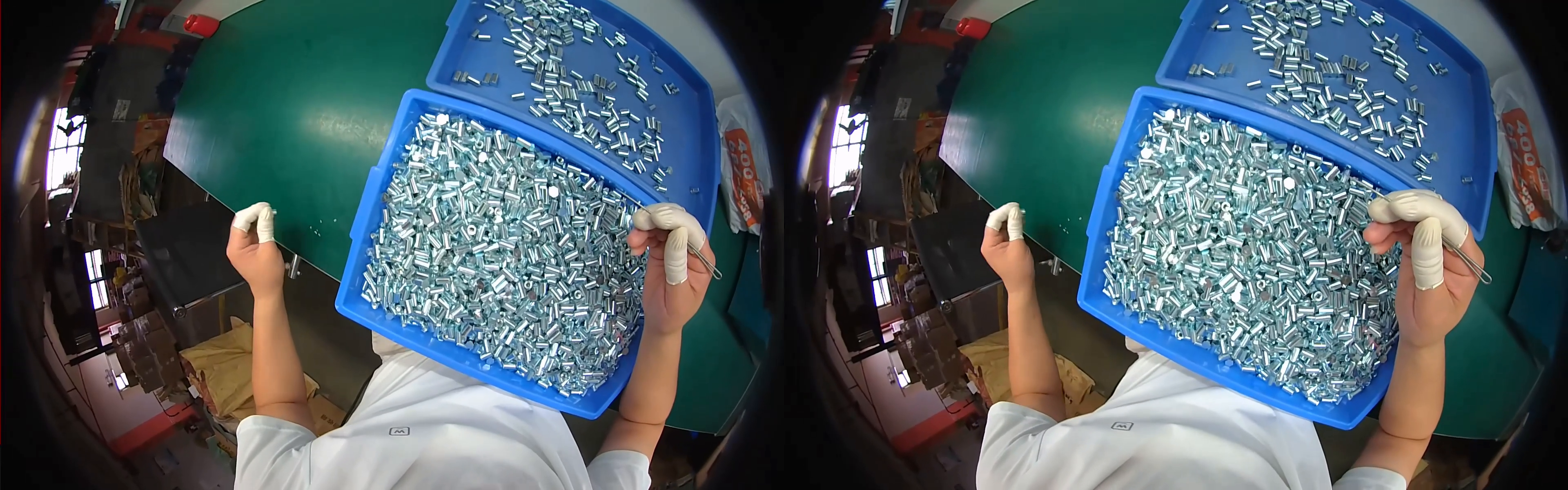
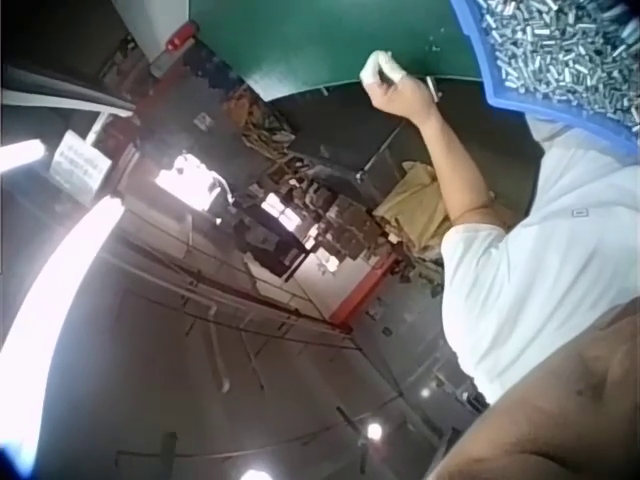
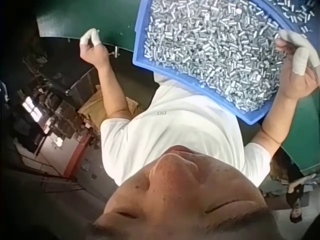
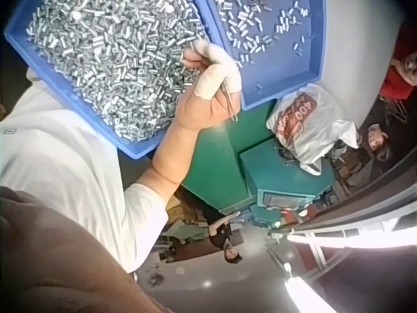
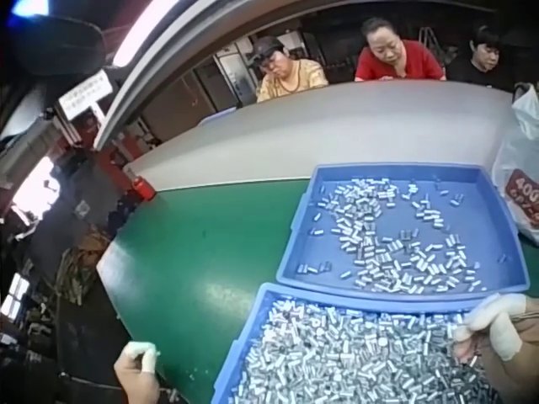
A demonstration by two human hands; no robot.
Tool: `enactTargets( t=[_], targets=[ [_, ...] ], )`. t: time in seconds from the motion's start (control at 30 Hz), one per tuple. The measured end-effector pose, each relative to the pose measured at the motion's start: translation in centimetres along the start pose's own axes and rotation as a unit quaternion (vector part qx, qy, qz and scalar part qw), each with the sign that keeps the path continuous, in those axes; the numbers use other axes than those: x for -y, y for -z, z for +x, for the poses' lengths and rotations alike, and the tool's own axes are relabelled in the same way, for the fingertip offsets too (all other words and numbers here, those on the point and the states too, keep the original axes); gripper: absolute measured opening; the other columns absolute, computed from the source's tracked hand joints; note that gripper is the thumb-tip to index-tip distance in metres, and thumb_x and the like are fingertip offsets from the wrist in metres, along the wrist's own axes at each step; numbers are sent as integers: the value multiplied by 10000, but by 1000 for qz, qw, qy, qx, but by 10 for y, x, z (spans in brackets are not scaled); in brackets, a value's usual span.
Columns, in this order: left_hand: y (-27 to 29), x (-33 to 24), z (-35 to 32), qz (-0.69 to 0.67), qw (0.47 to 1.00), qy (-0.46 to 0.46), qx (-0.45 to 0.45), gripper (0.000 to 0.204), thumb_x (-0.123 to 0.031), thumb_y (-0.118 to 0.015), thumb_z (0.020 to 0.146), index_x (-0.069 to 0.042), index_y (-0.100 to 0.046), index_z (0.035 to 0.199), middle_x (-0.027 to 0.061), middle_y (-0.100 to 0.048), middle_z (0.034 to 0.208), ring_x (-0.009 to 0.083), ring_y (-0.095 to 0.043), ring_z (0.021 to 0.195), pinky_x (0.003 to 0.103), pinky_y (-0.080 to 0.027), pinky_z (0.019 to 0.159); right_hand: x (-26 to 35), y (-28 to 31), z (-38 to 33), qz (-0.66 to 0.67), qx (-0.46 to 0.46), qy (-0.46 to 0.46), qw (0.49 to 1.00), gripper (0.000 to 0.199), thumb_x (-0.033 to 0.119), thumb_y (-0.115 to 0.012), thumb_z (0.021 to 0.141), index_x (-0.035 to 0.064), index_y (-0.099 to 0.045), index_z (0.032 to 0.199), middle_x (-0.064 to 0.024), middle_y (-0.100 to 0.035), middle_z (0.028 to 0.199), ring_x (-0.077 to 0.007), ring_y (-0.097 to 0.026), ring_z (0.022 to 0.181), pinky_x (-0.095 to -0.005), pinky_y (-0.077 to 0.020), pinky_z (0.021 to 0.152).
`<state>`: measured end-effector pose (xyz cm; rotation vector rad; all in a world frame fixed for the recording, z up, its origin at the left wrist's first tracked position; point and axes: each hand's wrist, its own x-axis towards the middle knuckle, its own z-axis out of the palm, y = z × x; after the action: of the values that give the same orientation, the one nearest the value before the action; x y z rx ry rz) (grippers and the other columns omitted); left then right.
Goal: The worker is inspecting small metal electrical connectors in a blue bin, using their hands and occasionally a pair of tweezers.
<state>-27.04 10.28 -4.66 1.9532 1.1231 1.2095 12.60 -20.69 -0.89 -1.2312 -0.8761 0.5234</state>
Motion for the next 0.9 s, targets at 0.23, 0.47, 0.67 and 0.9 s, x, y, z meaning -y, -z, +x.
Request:
enactTargets(
  t=[0.23,0.47,0.67,0.9],
  targets=[
    [11,-14,-2,-63,991,118,-17,85,-22,-704,959,9,-712,1038,58,-710,929,111,-632,771,230,-503,706,-1,-5,2,14,3,-9,1000,280,172,-524,1076,-67,-658,1136,-207,-706,1056,-211,-700,825,-293,-536,691],
    [-61,-117,-29,-340,900,137,236,213,116,-691,841,-17,-604,983,176,-704,963,205,-679,818,335,-579,744,4,-5,-4,-17,-9,-14,1000,264,151,-527,1072,-64,-676,1107,-191,-727,1011,-203,-704,800,-298,-560,698],
    [-93,-160,-82,-198,878,28,434,228,41,-746,873,51,-688,1093,163,-720,936,217,-710,813,318,-578,718,3,-5,5,-4,12,-7,1000,251,120,-529,1062,-62,-696,1110,-161,-745,1004,-178,-712,812,-284,-568,702],
    [-104,-151,-101,-179,871,-80,450,207,36,-736,885,28,-649,1074,202,-710,921,254,-724,776,334,-617,668,-2,6,7,-32,47,18,998,315,161,-473,1092,-84,-640,1198,-242,-716,1086,-206,-710,826,-283,-552,692]
  ],
)
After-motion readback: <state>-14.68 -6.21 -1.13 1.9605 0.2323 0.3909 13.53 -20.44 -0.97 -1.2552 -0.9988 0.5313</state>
